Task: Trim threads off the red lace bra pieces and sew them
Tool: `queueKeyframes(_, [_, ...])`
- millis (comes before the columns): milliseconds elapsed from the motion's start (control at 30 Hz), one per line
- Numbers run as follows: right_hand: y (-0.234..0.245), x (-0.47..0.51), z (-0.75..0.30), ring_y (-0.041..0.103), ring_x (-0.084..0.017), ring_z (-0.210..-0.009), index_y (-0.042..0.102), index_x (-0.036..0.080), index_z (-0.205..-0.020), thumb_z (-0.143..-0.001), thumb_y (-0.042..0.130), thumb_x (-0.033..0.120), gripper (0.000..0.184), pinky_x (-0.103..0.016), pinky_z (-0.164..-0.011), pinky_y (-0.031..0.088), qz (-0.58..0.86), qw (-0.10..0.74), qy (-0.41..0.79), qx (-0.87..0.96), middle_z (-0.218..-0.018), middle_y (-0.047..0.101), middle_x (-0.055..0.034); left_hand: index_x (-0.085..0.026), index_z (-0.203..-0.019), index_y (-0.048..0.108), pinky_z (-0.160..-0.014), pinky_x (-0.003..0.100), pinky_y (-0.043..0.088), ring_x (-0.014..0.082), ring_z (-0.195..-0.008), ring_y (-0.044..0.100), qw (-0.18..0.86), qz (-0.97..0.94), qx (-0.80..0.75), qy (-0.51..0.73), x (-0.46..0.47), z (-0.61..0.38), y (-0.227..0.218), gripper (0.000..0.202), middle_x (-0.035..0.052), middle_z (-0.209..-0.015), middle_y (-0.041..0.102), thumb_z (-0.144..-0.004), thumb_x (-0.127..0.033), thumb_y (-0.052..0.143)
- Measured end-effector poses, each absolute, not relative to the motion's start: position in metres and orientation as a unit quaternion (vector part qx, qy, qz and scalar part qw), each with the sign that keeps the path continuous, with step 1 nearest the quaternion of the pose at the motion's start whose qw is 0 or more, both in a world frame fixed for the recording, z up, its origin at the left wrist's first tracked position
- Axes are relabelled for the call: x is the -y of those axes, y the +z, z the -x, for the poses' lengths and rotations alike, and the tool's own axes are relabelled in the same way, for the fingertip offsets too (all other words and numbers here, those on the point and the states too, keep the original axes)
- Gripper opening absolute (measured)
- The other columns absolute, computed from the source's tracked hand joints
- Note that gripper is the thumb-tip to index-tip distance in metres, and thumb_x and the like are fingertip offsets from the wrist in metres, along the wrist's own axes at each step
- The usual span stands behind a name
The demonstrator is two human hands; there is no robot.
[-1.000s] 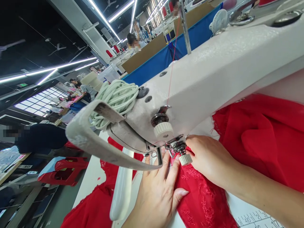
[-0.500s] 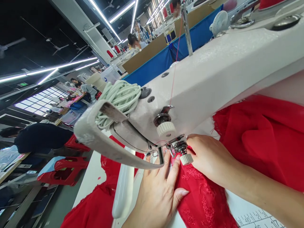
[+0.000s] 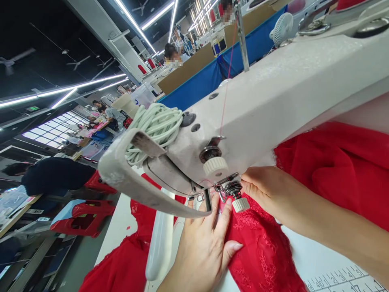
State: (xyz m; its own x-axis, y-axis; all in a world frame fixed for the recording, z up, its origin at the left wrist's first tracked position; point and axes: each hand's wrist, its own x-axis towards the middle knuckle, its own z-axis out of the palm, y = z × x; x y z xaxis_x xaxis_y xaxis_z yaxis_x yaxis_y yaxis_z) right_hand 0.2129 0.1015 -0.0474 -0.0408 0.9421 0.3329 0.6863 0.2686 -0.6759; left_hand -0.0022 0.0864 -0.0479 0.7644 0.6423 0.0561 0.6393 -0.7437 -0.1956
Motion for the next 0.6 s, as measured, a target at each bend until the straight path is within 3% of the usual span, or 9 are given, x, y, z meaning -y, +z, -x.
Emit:
queueKeyframes(167, [-0.0488, -0.1017, -0.2160, 0.062, -0.018, -0.050, 0.055, 0.029, -0.068, -0.089, 0.035, 0.015, 0.032, -0.025, -0.043, 0.038, 0.544, 0.386, 0.081, 0.740, -0.057, 0.065, 0.0015, -0.013, -0.146, 0.041, -0.094, 0.054, 0.050, 0.0396, -0.128, 0.051, 0.101, 0.936, 0.337, 0.008, -0.0867, 0.0019, -0.0474, 0.071, 0.0231, -0.143, 0.050, -0.093, -0.060, 0.037])
queueKeyframes(267, [-0.0516, -0.1018, -0.2164, 0.064, -0.018, -0.053, 0.055, 0.028, -0.070, -0.087, 0.035, 0.010, 0.031, -0.025, -0.044, 0.036, 0.552, 0.383, 0.030, 0.740, -0.060, 0.067, 0.0005, -0.012, -0.146, 0.042, -0.094, 0.055, 0.050, 0.0401, -0.128, 0.051, 0.100, 0.937, 0.334, 0.007, -0.0867, 0.0016, -0.0468, 0.070, 0.0234, -0.143, 0.050, -0.094, -0.060, 0.037])
queueKeyframes(600, [-0.0505, -0.1004, -0.2162, 0.058, -0.015, -0.048, 0.048, 0.026, -0.069, -0.085, 0.034, 0.008, 0.028, -0.021, -0.043, 0.034, 0.547, 0.389, 0.055, 0.740, -0.057, 0.061, 0.0025, -0.013, -0.144, 0.044, -0.097, 0.056, 0.047, 0.0397, -0.129, 0.050, 0.104, 0.936, 0.336, -0.001, -0.0866, 0.0012, -0.0470, 0.070, 0.0231, -0.142, 0.051, -0.093, -0.060, 0.040])
